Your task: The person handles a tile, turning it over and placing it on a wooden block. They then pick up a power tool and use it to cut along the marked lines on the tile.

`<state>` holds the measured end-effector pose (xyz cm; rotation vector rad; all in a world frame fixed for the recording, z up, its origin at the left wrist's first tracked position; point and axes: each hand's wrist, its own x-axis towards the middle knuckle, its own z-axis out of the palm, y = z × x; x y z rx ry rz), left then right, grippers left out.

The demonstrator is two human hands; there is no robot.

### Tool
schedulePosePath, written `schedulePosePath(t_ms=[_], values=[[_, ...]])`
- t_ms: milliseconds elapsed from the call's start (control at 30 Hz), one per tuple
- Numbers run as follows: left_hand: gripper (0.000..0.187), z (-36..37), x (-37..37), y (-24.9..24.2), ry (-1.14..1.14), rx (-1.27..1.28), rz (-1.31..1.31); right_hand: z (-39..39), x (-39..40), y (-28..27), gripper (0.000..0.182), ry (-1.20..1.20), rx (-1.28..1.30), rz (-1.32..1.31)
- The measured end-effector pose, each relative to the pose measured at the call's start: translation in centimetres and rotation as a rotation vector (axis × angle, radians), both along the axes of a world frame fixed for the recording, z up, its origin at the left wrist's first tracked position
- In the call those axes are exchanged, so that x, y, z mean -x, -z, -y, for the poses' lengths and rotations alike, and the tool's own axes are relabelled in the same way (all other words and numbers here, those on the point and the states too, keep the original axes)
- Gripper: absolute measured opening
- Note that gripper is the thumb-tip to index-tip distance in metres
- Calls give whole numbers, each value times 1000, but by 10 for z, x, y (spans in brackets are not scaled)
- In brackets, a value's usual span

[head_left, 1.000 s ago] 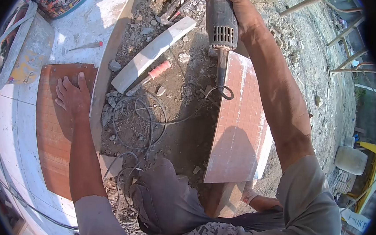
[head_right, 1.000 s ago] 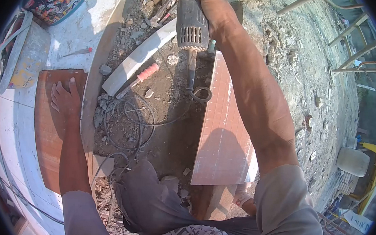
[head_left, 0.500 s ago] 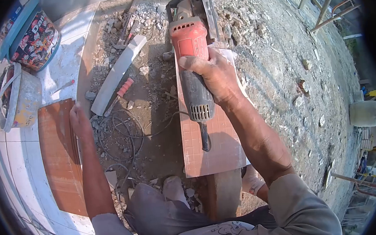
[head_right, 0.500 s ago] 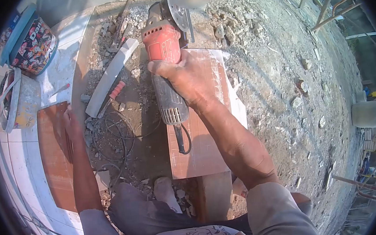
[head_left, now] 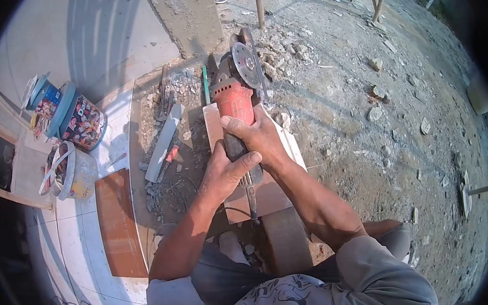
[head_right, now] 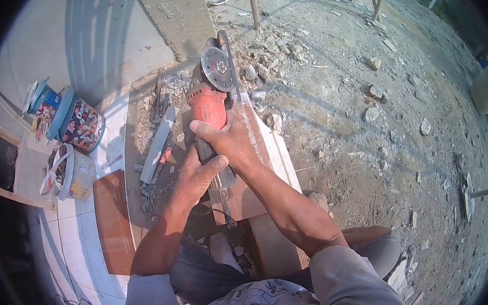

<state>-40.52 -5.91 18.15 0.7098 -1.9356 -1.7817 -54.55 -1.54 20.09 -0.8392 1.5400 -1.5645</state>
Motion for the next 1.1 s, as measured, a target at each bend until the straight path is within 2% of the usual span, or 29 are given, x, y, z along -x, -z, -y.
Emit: schedulePosePath(t_ms=[33,67,100,133,167,200,233,300,433,500,567,633,667,700,733,767,833,900,967,1000,1033,1100], values=[[83,-16,2,-4,1,2,3,-13,2,3,66,-16,57,124],[81,-31,4,-9,-4,-70,-72,-23,0,11,58,97,203,195],[78,-46,7,-13,-7,-145,-147,-39,2,12,58,98,204,197],[78,-63,8,-16,-6,-146,-142,-57,4,12,60,4,279,410],[74,-78,10,-17,32,-269,-178,-74,5,15,63,-90,355,624],[71,-92,10,-19,71,-390,-210,-91,10,26,61,-214,236,845],[71,-106,7,-16,75,-391,-195,-102,12,38,61,-207,242,857],[69,-131,2,-3,106,-542,-185,-118,16,60,58,-315,287,1095],[67,-158,0,30,214,-699,-114,-155,21,92,55,-140,168,953],[67,-167,9,38,52,-585,19,-160,34,106,52,-122,116,949],[64,-176,10,41,32,-522,52,-168,39,94,43,53,-10,590],[66,-200,18,60,66,-208,79,-187,44,69,33,81,-240,185],[68,-218,24,75,-34,-55,98,-185,49,101,32,122,-211,156],[70,-228,30,89,-121,108,108,-192,51,101,34,168,-301,30],[74,-227,34,94,39,-57,209,-201,49,98,35,154,-294,-12],[74,-237,37,101,47,-70,190,-212,46,95,36,139,-292,-60],[72,-255,40,116,-8,-150,52,-225,42,95,38,128,-311,-100],[65,-255,37,115,-44,-166,50,-229,38,96,40,126,-315,-112],[57,-241,30,102,166,-336,-127,-228,30,99,48,193,-303,-24],[57,-234,26,99,183,-330,-118,-223,24,104,56,227,-220,47],[56,-229,23,97,211,-354,-151,-224,21,107,56,241,-216,52],[55,-222,20,93,235,-390,-187,-226,12,106,57,366,-88,287]])
